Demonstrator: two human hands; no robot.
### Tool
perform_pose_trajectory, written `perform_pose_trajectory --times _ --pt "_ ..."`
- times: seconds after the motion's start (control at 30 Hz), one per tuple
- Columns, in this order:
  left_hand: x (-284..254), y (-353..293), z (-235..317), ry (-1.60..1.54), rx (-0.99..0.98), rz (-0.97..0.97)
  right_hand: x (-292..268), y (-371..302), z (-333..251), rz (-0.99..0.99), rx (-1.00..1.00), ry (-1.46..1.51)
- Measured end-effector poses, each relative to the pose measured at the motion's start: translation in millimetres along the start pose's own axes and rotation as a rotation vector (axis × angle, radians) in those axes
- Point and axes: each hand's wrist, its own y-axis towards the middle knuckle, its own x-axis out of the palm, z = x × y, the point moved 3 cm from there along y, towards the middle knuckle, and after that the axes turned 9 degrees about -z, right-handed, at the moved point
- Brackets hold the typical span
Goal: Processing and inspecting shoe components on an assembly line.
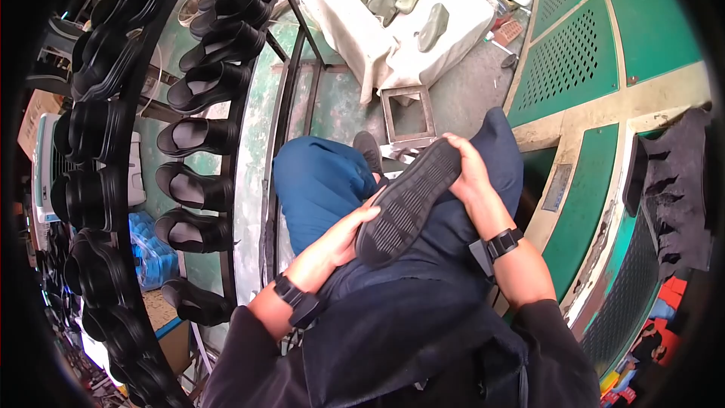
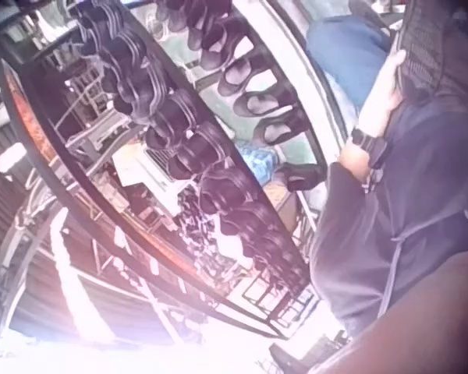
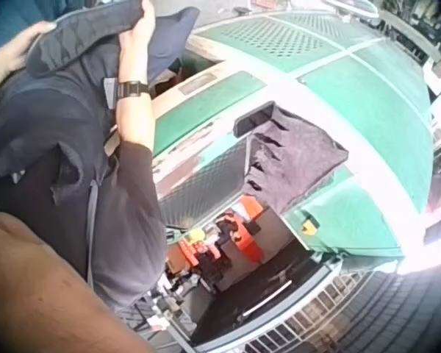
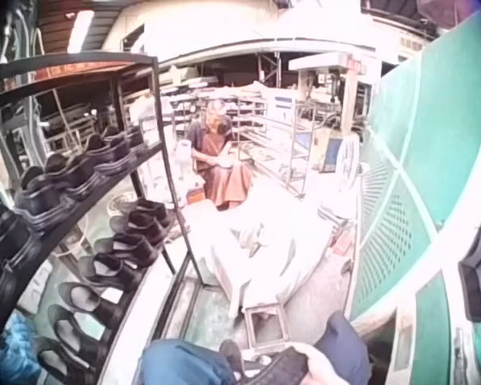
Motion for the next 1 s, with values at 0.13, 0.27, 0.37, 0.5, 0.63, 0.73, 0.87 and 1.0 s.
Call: perform_pose_trajectory --times 0.13,0.27,0.37,0.5,0.63,0.73,0.87,1.0 --pt "0.9 30.7 30.7 0.392 -0.029 0.182 17.9 3.4 -6.0 -0.235 0.036 -0.367" --pt "-16.8 110.4 63.4 0.545 -0.012 0.313 21.1 4.1 -12.6 -0.223 -0.017 -0.453" --pt "-27.0 136.2 50.2 0.707 -0.095 0.214 17.9 2.6 -14.3 -0.252 -0.065 -0.354" --pt "-44.3 131.1 30.0 0.356 -0.126 0.221 2.2 10.0 -11.2 -0.095 -0.035 -0.359" --pt "-49.7 136.4 27.7 0.361 0.048 0.229 -0.9 15.0 -1.9 -0.129 -0.058 -0.343" --pt "-50.5 145.8 29.8 0.221 0.113 0.253 9.4 13.6 9.4 -0.262 0.019 -0.257" --pt "-43.2 149.7 39.9 0.088 0.030 0.209 26.3 18.6 7.0 -0.255 -0.043 -0.394" --pt "-38.8 144.3 54.3 -0.009 0.010 0.417 42.3 28.6 8.8 -0.415 -0.092 -0.647"
